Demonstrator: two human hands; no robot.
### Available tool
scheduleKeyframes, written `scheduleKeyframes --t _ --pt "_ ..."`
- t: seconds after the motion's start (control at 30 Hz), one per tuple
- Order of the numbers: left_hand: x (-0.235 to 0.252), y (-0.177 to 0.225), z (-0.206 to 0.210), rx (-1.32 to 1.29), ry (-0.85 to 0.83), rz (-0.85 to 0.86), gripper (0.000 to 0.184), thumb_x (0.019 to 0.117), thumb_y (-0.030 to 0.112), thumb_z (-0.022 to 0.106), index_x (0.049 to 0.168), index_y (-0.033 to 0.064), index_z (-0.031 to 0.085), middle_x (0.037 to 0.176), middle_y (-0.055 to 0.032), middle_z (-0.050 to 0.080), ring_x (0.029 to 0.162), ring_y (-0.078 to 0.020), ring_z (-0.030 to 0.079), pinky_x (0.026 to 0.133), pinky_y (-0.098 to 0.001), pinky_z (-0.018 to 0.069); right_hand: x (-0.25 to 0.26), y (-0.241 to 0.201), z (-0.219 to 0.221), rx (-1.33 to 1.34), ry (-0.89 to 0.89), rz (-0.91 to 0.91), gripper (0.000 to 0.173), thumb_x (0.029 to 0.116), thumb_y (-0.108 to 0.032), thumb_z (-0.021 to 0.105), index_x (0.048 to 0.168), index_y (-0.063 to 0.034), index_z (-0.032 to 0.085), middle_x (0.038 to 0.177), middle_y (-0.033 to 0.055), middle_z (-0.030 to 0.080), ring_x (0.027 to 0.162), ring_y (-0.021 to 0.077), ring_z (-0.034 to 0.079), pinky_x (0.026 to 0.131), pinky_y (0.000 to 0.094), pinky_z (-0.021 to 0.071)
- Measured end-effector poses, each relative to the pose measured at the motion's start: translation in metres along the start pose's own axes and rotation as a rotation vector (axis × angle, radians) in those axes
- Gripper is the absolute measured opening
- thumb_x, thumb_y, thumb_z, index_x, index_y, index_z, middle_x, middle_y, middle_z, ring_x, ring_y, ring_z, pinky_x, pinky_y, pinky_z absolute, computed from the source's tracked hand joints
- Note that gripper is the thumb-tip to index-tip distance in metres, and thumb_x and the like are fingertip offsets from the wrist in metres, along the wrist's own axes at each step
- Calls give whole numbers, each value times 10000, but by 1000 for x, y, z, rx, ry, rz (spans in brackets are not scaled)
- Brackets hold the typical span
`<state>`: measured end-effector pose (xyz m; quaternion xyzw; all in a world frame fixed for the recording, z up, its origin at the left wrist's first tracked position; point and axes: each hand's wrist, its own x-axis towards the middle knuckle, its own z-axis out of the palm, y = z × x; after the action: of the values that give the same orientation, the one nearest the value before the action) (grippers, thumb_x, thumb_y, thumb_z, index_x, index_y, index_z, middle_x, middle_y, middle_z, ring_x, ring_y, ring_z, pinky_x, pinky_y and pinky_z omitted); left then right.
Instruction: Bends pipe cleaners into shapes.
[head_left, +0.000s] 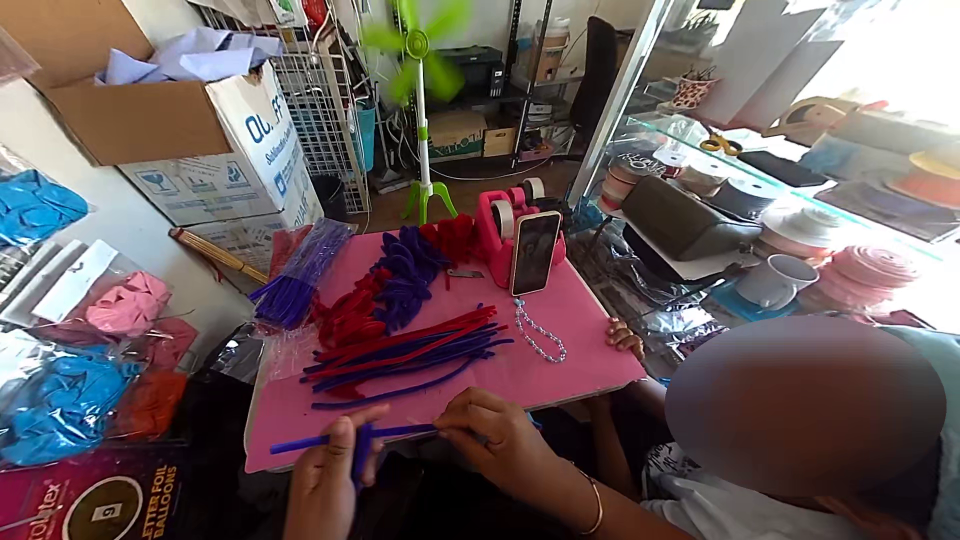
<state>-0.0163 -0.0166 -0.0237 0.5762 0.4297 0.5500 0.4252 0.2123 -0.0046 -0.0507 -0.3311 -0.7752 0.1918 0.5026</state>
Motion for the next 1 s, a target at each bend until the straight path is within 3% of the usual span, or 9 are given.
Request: scheduleKeyframes --t 0.1,0.23,0.43,0.57,0.77,1.0 --pt "1 5 -26 -18 86 -11 481 1130 282 287 1115 114 737 872 101 739 593 28 602 531 -143 509 -5 10 -15 -90 11 50 144 1005 -162 638 1042 -93 759 1005 37 714 899 67 676 792 194 569" --pt "-3 9 -50 -51 117 -15 488 1128 247 272 1097 123 743 794 114 713 568 23 591 521 -141 505 -14 18 -28 -99 21 117 144 1003 -164 634 1033 -86 752 978 34 701 831 33 649 731 148 545" --pt "-7 15 -62 -95 76 -13 497 1130 278 273 1096 149 752 760 122 705 559 26 592 518 -141 508 -16 11 -34 150 -98 319 194 966 -220 705 931 -30 718 866 31 657 756 -5 591 682 124 490" --pt "-8 18 -76 -106 10 0 449 1116 374 351 1108 197 764 792 125 717 586 30 603 530 -140 508 -18 6 -43 401 -219 279 211 957 -213 734 897 -15 695 848 16 661 745 -13 600 670 136 502" --pt "-11 19 -84 -165 -71 -31 419 1081 454 415 1123 240 772 786 137 702 595 41 590 537 -131 492 -18 -3 -53 645 -263 302 213 909 -226 789 801 -95 659 791 -69 632 707 -50 562 616 118 446" --pt "-13 19 -92 -196 -118 -61 422 1083 455 408 1132 247 772 802 132 711 600 39 593 536 -135 488 -16 -6 -68 632 -323 151 165 991 -170 685 994 -8 720 959 16 707 926 21 649 827 181 537"
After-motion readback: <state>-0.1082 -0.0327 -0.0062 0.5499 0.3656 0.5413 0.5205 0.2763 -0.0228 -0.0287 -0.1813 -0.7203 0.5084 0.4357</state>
